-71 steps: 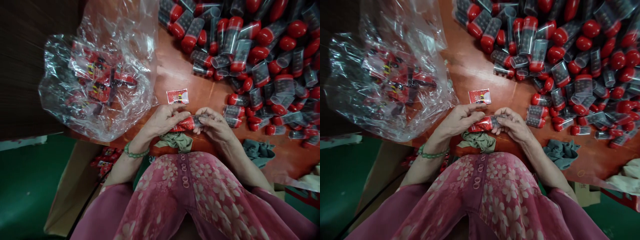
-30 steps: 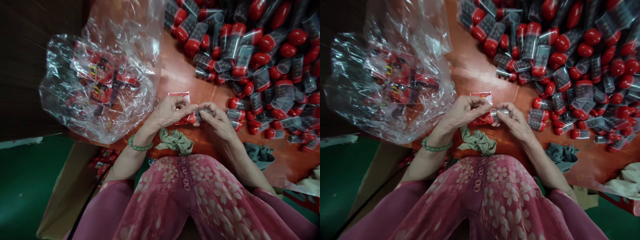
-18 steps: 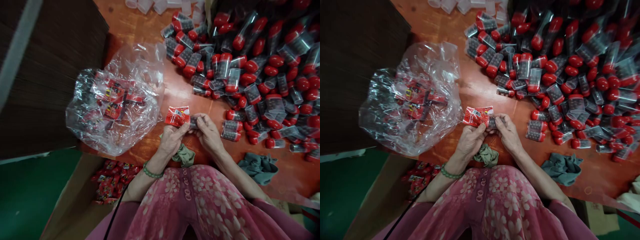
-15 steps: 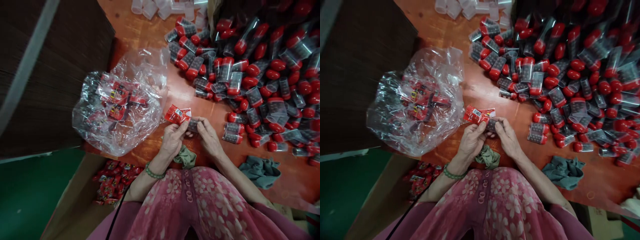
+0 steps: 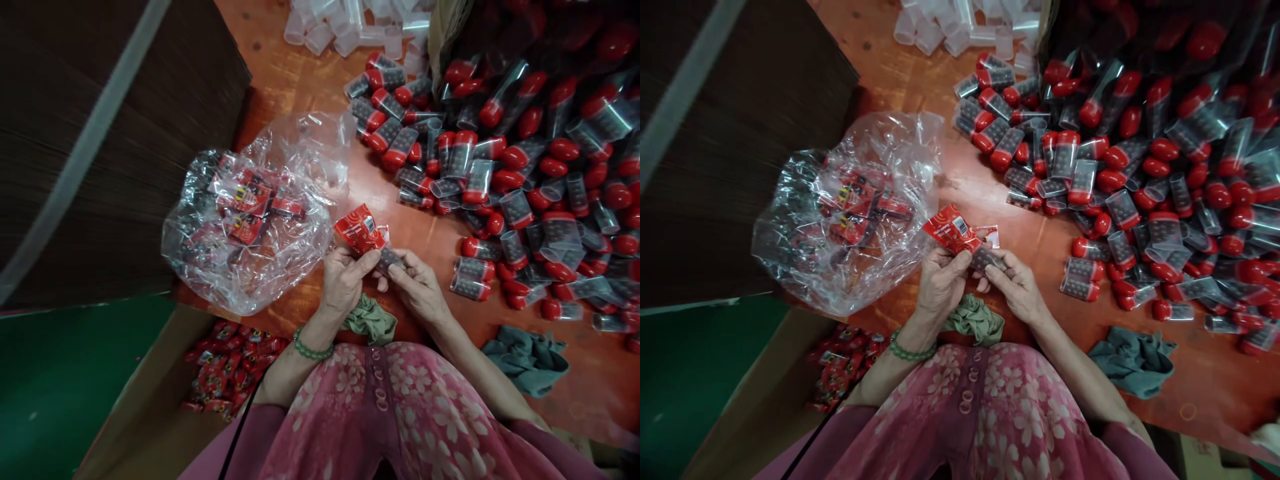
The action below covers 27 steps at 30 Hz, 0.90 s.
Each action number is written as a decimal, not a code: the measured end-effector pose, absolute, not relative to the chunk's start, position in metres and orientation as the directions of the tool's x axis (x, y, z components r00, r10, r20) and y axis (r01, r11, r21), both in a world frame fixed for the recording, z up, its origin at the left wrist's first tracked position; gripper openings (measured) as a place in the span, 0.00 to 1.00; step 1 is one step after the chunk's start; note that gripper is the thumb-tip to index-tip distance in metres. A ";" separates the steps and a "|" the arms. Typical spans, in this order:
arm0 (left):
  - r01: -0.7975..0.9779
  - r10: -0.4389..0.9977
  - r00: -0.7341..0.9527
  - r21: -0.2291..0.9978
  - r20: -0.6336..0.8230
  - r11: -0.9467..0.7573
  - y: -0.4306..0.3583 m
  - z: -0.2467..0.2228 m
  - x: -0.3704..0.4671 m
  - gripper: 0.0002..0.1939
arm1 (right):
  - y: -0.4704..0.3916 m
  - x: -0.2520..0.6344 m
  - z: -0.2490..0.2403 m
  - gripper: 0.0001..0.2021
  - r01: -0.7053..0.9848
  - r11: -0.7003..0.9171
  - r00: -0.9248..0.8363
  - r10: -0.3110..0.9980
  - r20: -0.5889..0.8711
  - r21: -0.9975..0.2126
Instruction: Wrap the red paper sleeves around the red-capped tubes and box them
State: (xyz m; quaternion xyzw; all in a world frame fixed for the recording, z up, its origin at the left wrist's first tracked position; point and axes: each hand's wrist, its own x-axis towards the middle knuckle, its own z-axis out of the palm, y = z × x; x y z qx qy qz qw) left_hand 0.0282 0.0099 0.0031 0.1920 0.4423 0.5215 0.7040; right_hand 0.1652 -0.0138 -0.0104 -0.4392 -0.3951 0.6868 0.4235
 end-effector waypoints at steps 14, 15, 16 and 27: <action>-0.566 0.916 0.047 0.744 -0.399 0.354 0.013 0.004 0.030 0.19 | -0.015 0.153 -0.019 0.13 -0.272 -0.294 -0.264 0.939 -0.222 -0.916; -0.568 0.915 0.064 0.739 -0.398 0.361 0.014 0.004 0.029 0.19 | -0.013 0.153 -0.019 0.13 -0.310 -0.316 -0.287 0.930 -0.229 -0.896; -0.575 0.918 0.060 0.738 -0.393 0.353 0.014 0.005 0.028 0.20 | -0.012 0.152 -0.019 0.13 -0.316 -0.312 -0.279 0.933 -0.226 -0.896; -0.621 0.915 0.059 0.703 -0.400 0.348 0.022 0.002 0.025 0.18 | -0.014 0.145 -0.017 0.12 -0.006 -0.114 -0.122 0.986 -0.112 -0.994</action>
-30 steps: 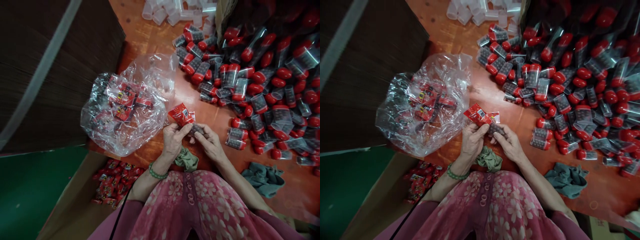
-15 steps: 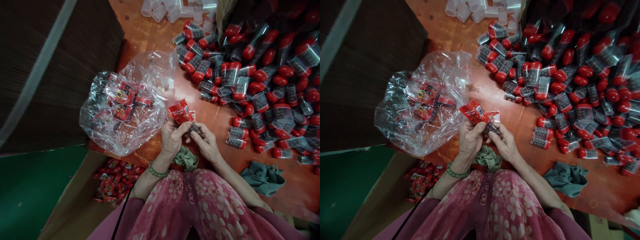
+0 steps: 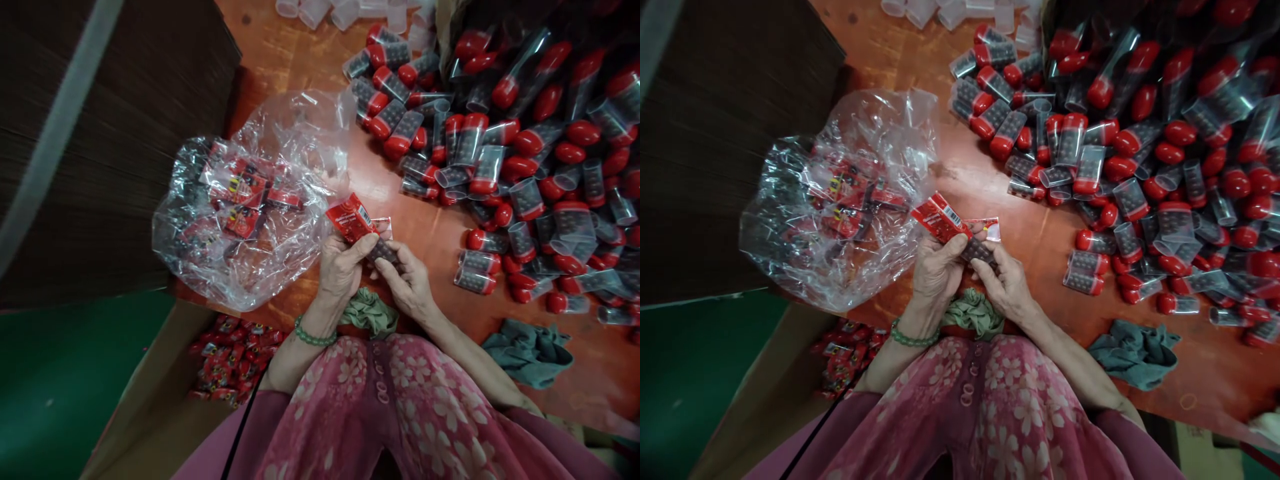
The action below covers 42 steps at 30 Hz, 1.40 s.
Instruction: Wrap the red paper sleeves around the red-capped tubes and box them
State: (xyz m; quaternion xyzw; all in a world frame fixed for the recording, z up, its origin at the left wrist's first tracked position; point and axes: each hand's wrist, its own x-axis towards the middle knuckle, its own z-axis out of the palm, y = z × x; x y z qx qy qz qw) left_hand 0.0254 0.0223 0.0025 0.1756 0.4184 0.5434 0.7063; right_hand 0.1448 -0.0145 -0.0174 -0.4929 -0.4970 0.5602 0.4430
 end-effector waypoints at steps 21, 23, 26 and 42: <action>-0.588 0.957 0.090 0.760 -0.276 0.275 0.020 -0.009 0.022 0.21 | -0.004 0.146 -0.009 0.15 -0.048 -0.139 -0.113 0.985 -0.133 -0.989; -0.617 0.960 0.009 0.754 -0.281 0.227 0.021 -0.008 0.023 0.21 | -0.004 0.143 -0.008 0.14 0.018 -0.078 -0.099 0.992 -0.079 -0.997; -0.604 0.960 -0.091 0.781 -0.264 0.157 0.022 -0.009 0.023 0.20 | -0.007 0.140 -0.009 0.11 0.109 0.034 -0.088 0.996 0.024 -0.993; -0.496 0.935 0.132 0.795 -0.329 0.350 0.012 0.005 0.019 0.18 | 0.009 0.156 -0.005 0.17 -0.251 -0.335 -0.312 0.916 -0.252 -0.908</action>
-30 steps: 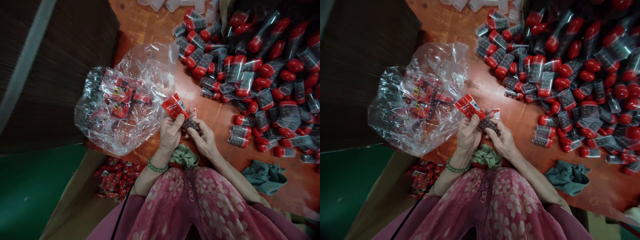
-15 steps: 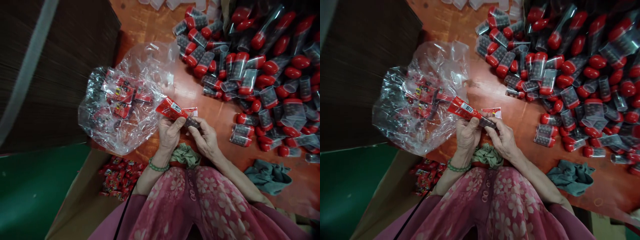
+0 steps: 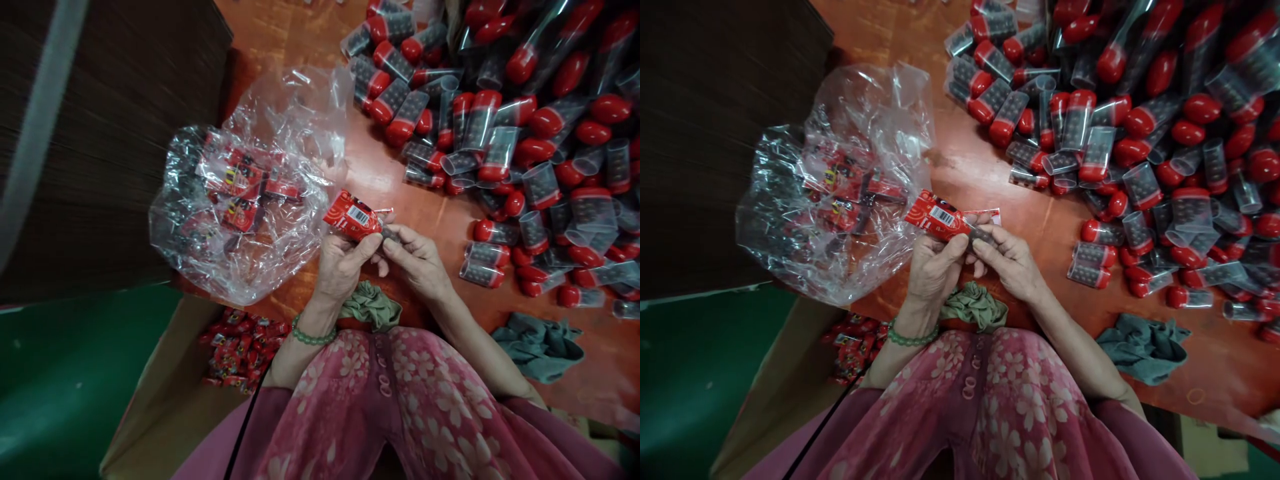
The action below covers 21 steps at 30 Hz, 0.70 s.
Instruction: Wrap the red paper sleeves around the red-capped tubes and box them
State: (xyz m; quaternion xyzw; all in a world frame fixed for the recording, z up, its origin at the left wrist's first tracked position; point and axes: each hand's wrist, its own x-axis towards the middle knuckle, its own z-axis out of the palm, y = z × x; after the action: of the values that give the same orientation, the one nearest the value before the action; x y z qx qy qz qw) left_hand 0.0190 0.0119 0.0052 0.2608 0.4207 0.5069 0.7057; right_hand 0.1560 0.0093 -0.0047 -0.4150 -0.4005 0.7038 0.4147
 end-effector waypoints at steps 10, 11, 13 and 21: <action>-0.636 0.931 0.002 0.718 -0.364 0.282 0.010 0.001 0.022 0.18 | 0.006 0.147 -0.001 0.14 -0.059 -0.152 -0.288 0.949 -0.129 -0.987; -0.645 0.934 -0.010 0.716 -0.357 0.267 0.010 0.001 0.023 0.16 | 0.005 0.146 -0.002 0.13 -0.001 -0.110 -0.263 0.959 -0.105 -0.994; -0.656 0.941 -0.015 0.713 -0.339 0.247 0.010 0.002 0.025 0.15 | 0.004 0.146 -0.005 0.13 0.067 -0.055 -0.234 0.970 -0.069 -0.996; -0.695 0.950 -0.056 0.695 -0.308 0.185 0.005 0.008 0.020 0.20 | 0.005 0.144 -0.002 0.15 -0.047 -0.094 -0.325 0.943 -0.074 -0.994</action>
State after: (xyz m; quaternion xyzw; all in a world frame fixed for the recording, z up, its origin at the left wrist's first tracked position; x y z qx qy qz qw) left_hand 0.0202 0.0053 0.0085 0.1659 0.3845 0.6166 0.6666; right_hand 0.1439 0.0050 -0.0025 -0.4167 -0.5375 0.6111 0.4050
